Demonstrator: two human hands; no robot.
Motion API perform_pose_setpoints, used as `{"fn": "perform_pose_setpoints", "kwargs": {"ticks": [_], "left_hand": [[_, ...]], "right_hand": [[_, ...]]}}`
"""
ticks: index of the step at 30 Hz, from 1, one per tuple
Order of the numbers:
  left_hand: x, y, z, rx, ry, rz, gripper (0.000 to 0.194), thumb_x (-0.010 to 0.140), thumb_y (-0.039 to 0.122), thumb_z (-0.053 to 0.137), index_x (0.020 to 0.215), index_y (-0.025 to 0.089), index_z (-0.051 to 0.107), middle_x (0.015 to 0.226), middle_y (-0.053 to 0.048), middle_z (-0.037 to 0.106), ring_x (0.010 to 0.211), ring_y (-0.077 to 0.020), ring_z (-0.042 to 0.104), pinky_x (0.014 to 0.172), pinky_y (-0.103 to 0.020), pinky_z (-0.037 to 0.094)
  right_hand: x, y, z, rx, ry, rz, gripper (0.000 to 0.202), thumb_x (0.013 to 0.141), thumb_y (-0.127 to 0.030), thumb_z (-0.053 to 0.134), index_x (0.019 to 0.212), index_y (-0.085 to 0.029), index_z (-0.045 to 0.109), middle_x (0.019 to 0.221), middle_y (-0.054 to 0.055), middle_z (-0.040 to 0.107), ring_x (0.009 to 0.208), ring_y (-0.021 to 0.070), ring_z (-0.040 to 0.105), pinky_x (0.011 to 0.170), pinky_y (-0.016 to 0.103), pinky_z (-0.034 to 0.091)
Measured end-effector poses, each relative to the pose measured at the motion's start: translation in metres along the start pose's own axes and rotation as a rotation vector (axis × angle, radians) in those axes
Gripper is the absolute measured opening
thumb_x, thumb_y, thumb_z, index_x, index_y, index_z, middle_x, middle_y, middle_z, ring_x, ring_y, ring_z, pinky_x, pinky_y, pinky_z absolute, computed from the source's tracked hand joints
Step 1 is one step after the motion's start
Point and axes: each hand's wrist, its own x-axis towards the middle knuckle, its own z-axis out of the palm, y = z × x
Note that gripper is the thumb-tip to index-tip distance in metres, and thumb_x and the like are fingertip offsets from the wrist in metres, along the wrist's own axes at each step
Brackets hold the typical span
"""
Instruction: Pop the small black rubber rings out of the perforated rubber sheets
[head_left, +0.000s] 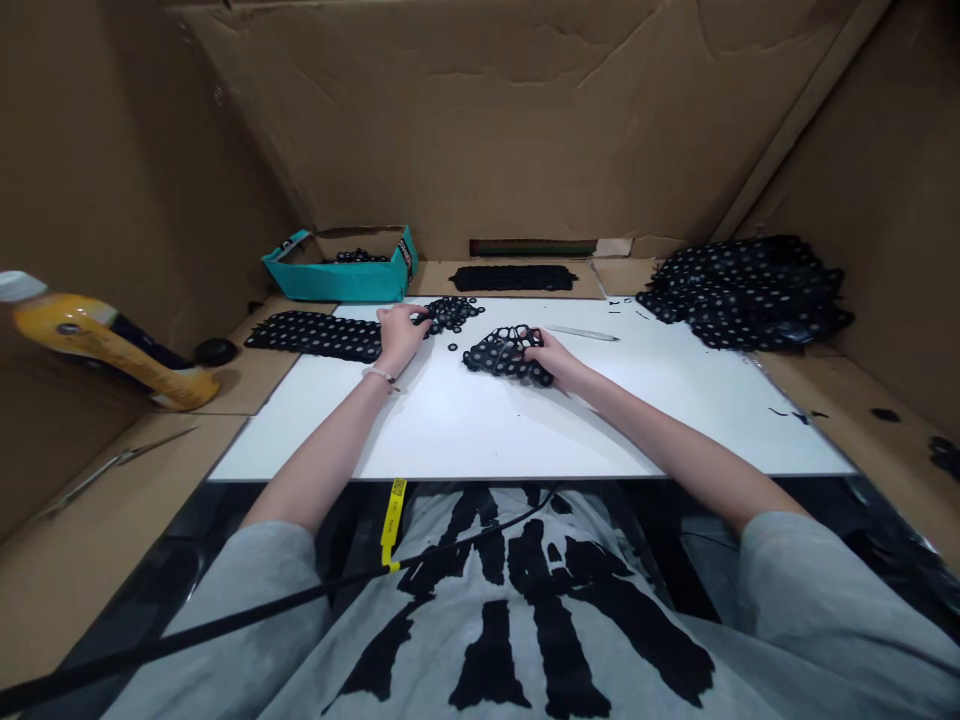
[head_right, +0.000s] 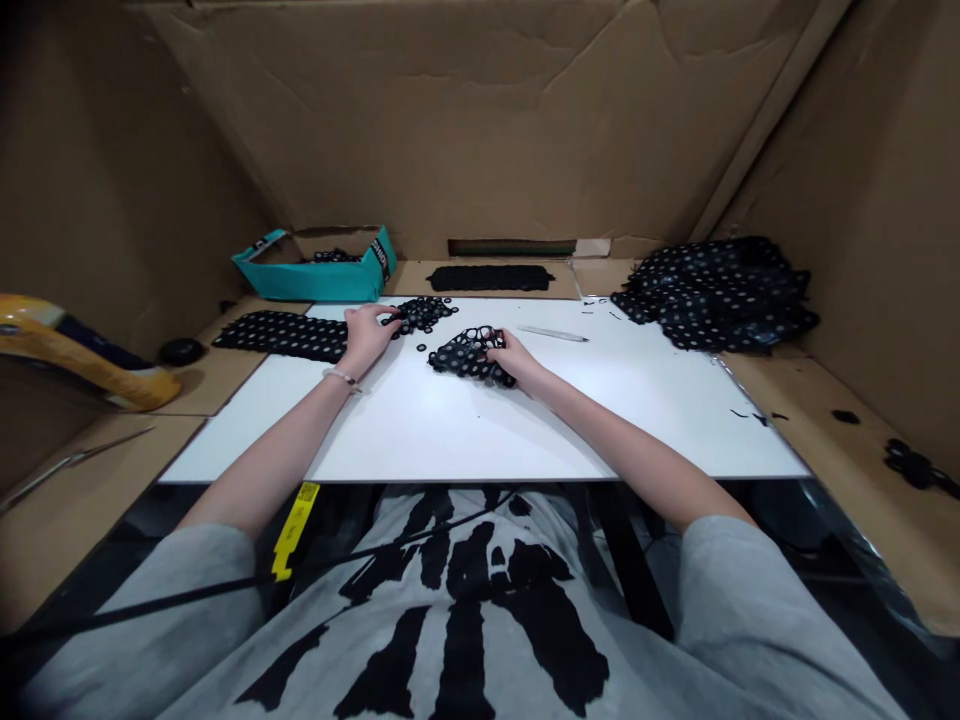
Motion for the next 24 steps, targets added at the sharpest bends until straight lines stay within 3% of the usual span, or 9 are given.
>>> {"fn": "perform_pose_setpoints", "kwargs": {"ticks": [3, 7, 10, 15, 19, 21, 24], "left_hand": [[-0.010, 0.025, -0.001, -0.102, -0.065, 0.175, 0.021, 0.085, 0.032, 0.068, 0.099, 0.019, 0.077, 0.111, -0.010, 0.075, 0.111, -0.0310, 0.060, 0.104, -0.045, 0.038], [-0.033, 0.064, 0.003, -0.235, -0.364, 0.374, 0.026, 0.082, 0.045, 0.073, 0.093, 0.022, 0.077, 0.097, -0.006, 0.077, 0.097, -0.0269, 0.061, 0.092, -0.040, 0.043], [-0.046, 0.081, 0.007, -0.250, -0.403, 0.400, 0.032, 0.077, 0.049, 0.078, 0.093, 0.021, 0.077, 0.094, -0.006, 0.076, 0.097, -0.0275, 0.060, 0.087, -0.038, 0.044], [-0.046, 0.081, 0.009, -0.403, -0.422, 0.257, 0.027, 0.076, 0.045, 0.077, 0.085, 0.020, 0.080, 0.088, -0.006, 0.078, 0.086, -0.0246, 0.064, 0.080, -0.036, 0.045], [-0.042, 0.076, 0.014, -0.598, -0.494, 0.004, 0.028, 0.074, 0.045, 0.076, 0.081, 0.019, 0.082, 0.086, -0.007, 0.079, 0.081, -0.0244, 0.067, 0.075, -0.034, 0.047], [-0.038, 0.071, 0.017, -0.644, -0.427, -0.147, 0.026, 0.073, 0.042, 0.076, 0.079, 0.017, 0.082, 0.085, -0.008, 0.079, 0.081, -0.0249, 0.067, 0.075, -0.034, 0.048], [-0.026, 0.056, 0.021, -0.603, -0.177, -0.239, 0.022, 0.078, 0.037, 0.072, 0.083, 0.017, 0.081, 0.088, -0.008, 0.079, 0.086, -0.0262, 0.068, 0.079, -0.034, 0.049]], "right_hand": [[0.000, 0.000, 0.001, -0.004, -0.006, -0.042, 0.050, 0.053, -0.020, 0.062, 0.102, -0.025, 0.054, 0.091, -0.001, 0.065, 0.084, 0.0214, 0.062, 0.072, 0.033, 0.054], [0.000, 0.002, 0.003, 0.015, -0.070, -0.118, 0.054, 0.049, -0.017, 0.063, 0.101, -0.024, 0.053, 0.090, -0.003, 0.066, 0.092, 0.0205, 0.061, 0.086, 0.034, 0.051], [-0.001, 0.003, 0.005, 0.031, -0.101, -0.202, 0.053, 0.050, -0.017, 0.065, 0.101, -0.024, 0.053, 0.093, -0.003, 0.066, 0.097, 0.0213, 0.061, 0.093, 0.036, 0.049], [-0.003, 0.004, 0.006, 0.044, -0.109, -0.251, 0.051, 0.053, -0.020, 0.070, 0.101, -0.025, 0.053, 0.096, -0.002, 0.069, 0.103, 0.0236, 0.063, 0.098, 0.039, 0.049], [-0.004, 0.003, 0.009, 0.058, -0.135, -0.168, 0.056, 0.053, -0.018, 0.066, 0.106, -0.026, 0.050, 0.095, -0.001, 0.072, 0.101, 0.0253, 0.066, 0.092, 0.042, 0.053], [-0.004, 0.003, 0.012, 0.058, -0.121, -0.127, 0.056, 0.053, -0.017, 0.062, 0.106, -0.027, 0.048, 0.096, -0.001, 0.072, 0.096, 0.0257, 0.068, 0.087, 0.043, 0.055], [-0.003, 0.004, 0.014, 0.052, -0.099, -0.092, 0.053, 0.053, -0.015, 0.057, 0.103, -0.028, 0.047, 0.094, -0.001, 0.072, 0.094, 0.0257, 0.068, 0.083, 0.043, 0.057]]}}
